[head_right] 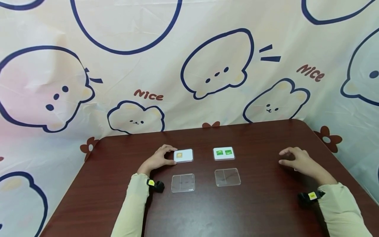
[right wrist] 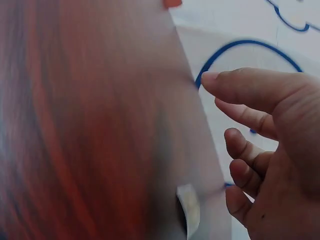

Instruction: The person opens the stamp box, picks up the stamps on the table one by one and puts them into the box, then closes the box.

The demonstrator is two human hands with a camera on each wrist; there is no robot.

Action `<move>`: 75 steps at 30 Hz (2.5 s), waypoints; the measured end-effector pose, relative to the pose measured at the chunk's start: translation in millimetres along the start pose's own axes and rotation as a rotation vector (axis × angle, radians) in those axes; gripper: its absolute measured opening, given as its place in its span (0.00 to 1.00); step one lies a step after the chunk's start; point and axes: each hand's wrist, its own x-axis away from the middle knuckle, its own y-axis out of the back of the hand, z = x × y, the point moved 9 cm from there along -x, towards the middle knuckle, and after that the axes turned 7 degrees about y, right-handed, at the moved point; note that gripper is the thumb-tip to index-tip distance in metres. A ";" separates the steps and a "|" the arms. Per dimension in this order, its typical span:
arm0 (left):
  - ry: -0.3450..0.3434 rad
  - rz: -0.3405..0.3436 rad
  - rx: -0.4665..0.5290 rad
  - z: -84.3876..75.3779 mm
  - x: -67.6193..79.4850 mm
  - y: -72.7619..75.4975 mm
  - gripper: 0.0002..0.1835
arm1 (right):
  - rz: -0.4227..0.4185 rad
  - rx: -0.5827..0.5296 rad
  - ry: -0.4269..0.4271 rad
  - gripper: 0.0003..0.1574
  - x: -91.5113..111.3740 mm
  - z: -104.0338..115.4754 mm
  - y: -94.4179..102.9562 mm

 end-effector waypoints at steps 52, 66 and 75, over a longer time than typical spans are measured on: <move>-0.006 0.004 -0.006 -0.1 0.0 -0.1 0.30 | 0.067 -0.024 -0.030 0.22 37.9 -49.2 2.6; -0.048 -0.002 -0.025 -5.1 1.7 1.8 0.31 | 0.035 -0.014 -0.045 0.23 35.6 -45.7 3.7; -0.007 0.001 -0.004 1.7 0.7 0.7 0.30 | 0.031 -0.048 -0.085 0.28 17.9 -23.4 -6.7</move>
